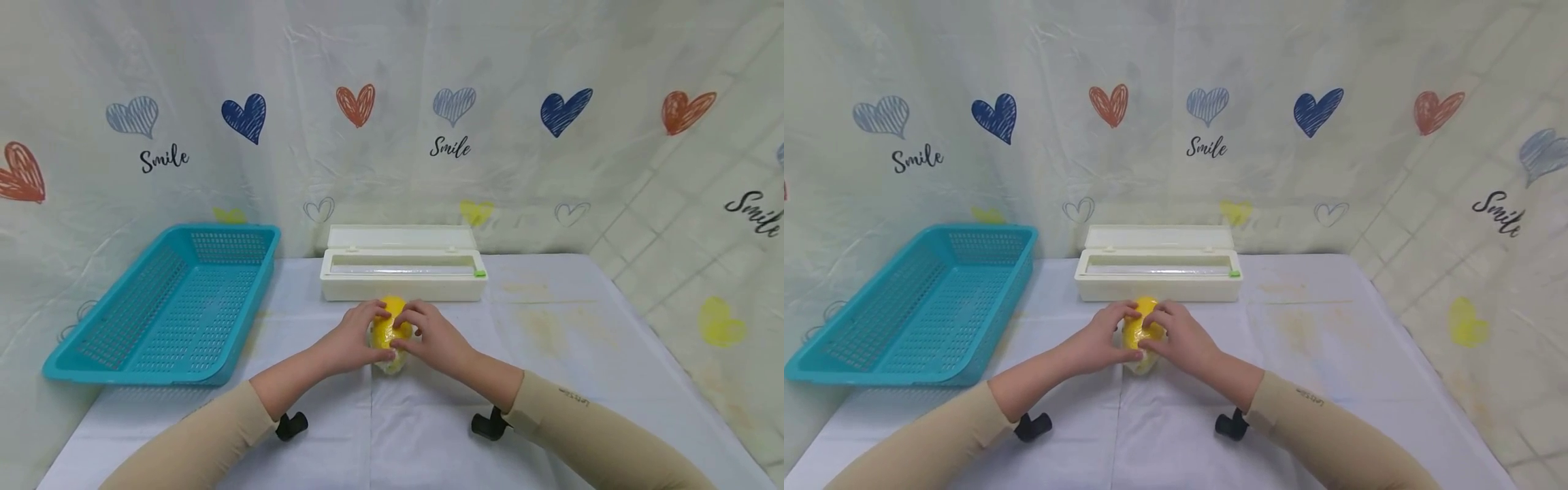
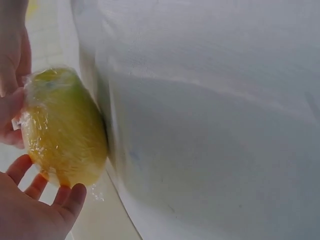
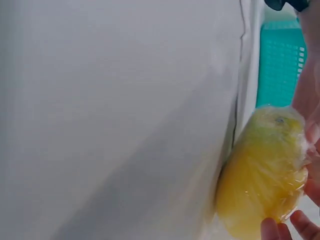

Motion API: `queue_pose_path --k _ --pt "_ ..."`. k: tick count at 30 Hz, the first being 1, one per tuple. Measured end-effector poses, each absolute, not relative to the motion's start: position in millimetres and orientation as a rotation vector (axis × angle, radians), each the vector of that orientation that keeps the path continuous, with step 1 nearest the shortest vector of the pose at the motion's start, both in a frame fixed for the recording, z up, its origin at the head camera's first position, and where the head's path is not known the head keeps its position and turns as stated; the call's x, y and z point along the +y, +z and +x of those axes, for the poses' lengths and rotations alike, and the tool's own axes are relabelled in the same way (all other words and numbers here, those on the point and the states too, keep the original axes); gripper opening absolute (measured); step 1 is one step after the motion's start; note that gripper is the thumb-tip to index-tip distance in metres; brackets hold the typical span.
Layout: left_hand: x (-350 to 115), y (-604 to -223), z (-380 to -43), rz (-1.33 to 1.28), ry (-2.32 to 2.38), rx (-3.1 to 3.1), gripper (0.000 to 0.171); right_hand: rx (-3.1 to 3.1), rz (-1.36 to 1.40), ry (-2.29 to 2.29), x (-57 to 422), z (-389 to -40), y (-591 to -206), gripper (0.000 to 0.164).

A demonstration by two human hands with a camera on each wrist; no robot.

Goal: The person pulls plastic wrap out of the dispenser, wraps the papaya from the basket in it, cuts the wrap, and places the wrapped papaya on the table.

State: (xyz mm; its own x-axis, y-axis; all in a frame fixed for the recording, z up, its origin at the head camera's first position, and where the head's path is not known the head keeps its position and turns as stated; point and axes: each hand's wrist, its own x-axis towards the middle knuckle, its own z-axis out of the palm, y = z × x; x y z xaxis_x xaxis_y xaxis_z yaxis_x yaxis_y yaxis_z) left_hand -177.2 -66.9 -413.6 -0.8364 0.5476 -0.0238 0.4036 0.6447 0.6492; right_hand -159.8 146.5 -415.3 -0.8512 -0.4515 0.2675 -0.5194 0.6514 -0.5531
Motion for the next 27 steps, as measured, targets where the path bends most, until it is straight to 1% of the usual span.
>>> queue_pose_path --k 8,12,15,17,21,24,27 --pt "-65.6 -410.3 -178.6 0.725 1.009 2.624 0.064 -2.754 0.853 0.889 142.0 -162.9 -406.6 0.022" --pt "-66.0 -413.6 -177.5 0.721 1.024 2.603 0.065 -2.786 0.871 0.861 145.3 -164.3 -407.8 0.021" --pt "-66.5 -415.5 -174.0 0.707 1.025 2.587 0.068 -2.814 0.892 0.915 152.7 -167.1 -408.5 0.024" --pt "-67.7 -416.9 -171.4 0.695 1.006 2.592 0.071 -2.823 0.909 0.949 159.9 -170.6 -408.3 0.029" --pt "-70.4 -419.8 -167.0 0.701 1.046 2.587 0.079 -2.833 0.977 0.948 176.8 -184.5 -407.1 0.044" --pt "-70.5 -422.6 -165.8 0.689 1.086 2.564 0.085 -2.853 1.048 0.885 186.4 -198.0 -407.4 0.056" --pt "-68.9 -424.8 -166.9 0.664 1.111 2.530 0.087 -2.871 1.107 0.804 190.5 -208.5 -408.1 0.065"
